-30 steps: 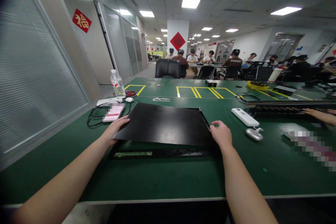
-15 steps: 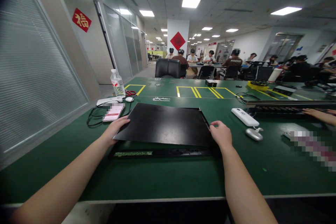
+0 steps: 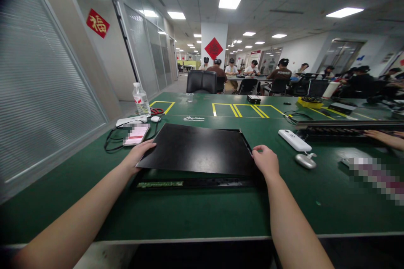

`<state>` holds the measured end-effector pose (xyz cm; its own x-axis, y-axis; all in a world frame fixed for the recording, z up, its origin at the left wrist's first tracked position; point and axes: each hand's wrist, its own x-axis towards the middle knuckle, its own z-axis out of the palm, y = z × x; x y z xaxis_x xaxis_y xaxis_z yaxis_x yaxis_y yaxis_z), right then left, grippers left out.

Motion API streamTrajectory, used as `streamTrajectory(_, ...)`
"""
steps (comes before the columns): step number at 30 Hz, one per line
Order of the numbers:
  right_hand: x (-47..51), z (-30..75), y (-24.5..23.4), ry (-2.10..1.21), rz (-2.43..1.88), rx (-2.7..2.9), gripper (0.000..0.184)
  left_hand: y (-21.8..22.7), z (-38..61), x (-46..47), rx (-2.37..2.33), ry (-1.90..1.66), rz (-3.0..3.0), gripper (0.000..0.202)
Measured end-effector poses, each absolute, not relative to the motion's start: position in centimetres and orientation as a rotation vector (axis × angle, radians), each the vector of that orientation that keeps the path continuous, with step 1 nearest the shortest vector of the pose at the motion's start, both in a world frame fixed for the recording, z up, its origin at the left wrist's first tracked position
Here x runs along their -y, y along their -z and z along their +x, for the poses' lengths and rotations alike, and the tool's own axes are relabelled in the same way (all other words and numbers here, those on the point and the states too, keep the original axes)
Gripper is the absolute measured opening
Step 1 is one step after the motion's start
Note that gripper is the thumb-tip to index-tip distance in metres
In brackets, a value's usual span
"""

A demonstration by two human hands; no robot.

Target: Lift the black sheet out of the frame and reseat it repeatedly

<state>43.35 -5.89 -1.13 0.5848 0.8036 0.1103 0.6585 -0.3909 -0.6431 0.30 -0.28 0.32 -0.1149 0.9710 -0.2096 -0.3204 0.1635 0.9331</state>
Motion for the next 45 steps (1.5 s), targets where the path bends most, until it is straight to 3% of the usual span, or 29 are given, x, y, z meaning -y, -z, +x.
streamTrajectory(45, 5.68, 43.88, 1.63, -0.206, -2.202, 1.249, 0.027, -0.07, 0.36, 0.15, -1.232, -1.312, 0.852, 0.026)
